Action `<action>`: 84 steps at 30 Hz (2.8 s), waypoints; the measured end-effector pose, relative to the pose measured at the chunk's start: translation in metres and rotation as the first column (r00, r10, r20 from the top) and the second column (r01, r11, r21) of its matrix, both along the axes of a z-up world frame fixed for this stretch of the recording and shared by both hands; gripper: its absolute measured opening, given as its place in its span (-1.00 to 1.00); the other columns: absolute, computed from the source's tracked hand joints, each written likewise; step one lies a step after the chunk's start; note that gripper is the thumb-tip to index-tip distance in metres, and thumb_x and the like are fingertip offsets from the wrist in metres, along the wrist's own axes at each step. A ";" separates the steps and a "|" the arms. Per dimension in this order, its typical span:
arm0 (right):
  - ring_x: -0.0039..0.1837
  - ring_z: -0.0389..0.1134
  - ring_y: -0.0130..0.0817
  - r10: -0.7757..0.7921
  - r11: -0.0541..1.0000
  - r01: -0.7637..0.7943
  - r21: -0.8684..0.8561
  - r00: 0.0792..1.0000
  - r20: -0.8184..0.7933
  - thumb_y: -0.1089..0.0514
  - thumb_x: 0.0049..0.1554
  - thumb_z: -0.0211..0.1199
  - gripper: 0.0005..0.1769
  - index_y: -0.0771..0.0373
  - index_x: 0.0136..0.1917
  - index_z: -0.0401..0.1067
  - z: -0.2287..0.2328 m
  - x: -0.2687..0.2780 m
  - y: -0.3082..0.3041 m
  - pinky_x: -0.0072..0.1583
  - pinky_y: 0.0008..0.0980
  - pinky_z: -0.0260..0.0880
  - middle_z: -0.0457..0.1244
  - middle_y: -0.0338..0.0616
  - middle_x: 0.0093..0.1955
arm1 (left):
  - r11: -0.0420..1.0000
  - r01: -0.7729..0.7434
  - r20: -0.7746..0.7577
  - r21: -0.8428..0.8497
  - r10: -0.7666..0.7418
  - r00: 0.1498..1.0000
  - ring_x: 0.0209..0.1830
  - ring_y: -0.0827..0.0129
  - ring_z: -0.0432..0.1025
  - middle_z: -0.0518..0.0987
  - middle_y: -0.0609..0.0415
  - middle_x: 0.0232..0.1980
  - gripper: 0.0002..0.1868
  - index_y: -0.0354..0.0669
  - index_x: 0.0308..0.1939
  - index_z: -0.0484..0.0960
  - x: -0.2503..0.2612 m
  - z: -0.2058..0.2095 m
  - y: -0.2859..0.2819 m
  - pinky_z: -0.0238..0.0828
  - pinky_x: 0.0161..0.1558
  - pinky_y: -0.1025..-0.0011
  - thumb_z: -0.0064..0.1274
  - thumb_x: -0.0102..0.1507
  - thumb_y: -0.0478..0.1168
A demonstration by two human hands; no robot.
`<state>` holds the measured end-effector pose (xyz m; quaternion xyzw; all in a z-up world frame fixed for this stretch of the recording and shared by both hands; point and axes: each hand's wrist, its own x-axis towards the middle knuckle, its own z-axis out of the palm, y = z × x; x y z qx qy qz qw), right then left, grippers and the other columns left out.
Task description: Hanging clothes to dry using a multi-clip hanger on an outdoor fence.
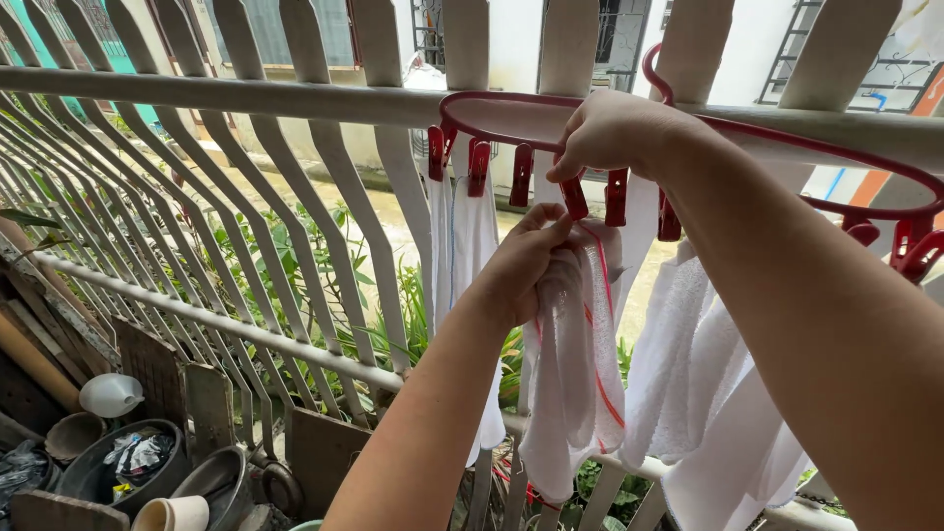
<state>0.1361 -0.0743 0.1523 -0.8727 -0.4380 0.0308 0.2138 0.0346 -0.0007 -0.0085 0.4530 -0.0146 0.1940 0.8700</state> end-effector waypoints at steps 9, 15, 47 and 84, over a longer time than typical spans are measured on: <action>0.05 0.46 -0.20 -0.041 0.999 0.040 0.023 0.999 0.023 0.05 -0.04 0.55 -0.56 0.28 0.07 0.63 -0.004 -0.005 0.000 0.12 -0.18 0.44 0.44 0.04 -0.02 | 0.998 0.062 -0.001 -0.002 -0.062 0.998 -0.58 0.57 0.36 0.54 0.11 -0.36 -0.86 0.09 0.03 0.40 -0.004 0.002 0.005 0.29 -0.59 0.56 -0.04 0.43 -0.09; 0.00 0.47 -0.17 -0.046 0.996 0.052 -0.071 0.995 0.090 -0.01 -0.06 0.54 -0.51 0.32 0.06 0.64 -0.002 -0.007 0.001 0.07 -0.16 0.47 0.45 0.06 -0.02 | 0.991 0.102 0.095 -0.087 -0.093 0.991 -0.58 0.62 0.33 0.66 0.06 -0.20 -0.83 0.11 0.08 0.38 0.003 0.007 0.003 0.29 -0.60 0.62 -0.06 0.44 -0.08; 0.04 0.50 -0.27 0.134 0.970 -0.097 0.222 0.978 -0.161 0.05 -0.03 0.53 -0.55 0.23 0.12 0.63 -0.013 -0.012 0.020 0.17 -0.23 0.46 0.47 0.00 0.00 | 0.957 -0.276 0.052 0.087 0.272 0.961 -0.02 0.20 0.57 0.59 -0.18 0.01 -0.62 -0.42 0.17 0.36 -0.043 -0.006 0.059 0.61 0.05 0.34 0.06 0.30 -0.43; -0.11 0.46 -0.42 0.175 0.965 -0.127 0.228 0.964 -0.200 0.17 0.01 0.50 -0.70 0.19 0.05 0.65 -0.019 -0.018 0.004 0.01 -0.34 0.49 0.46 -0.11 -0.13 | 0.951 0.072 0.335 -0.300 0.035 0.942 0.04 0.17 0.59 0.65 -0.08 -0.02 -0.78 -0.26 0.09 0.53 0.001 -0.022 0.066 0.57 0.16 0.09 0.02 0.39 -0.25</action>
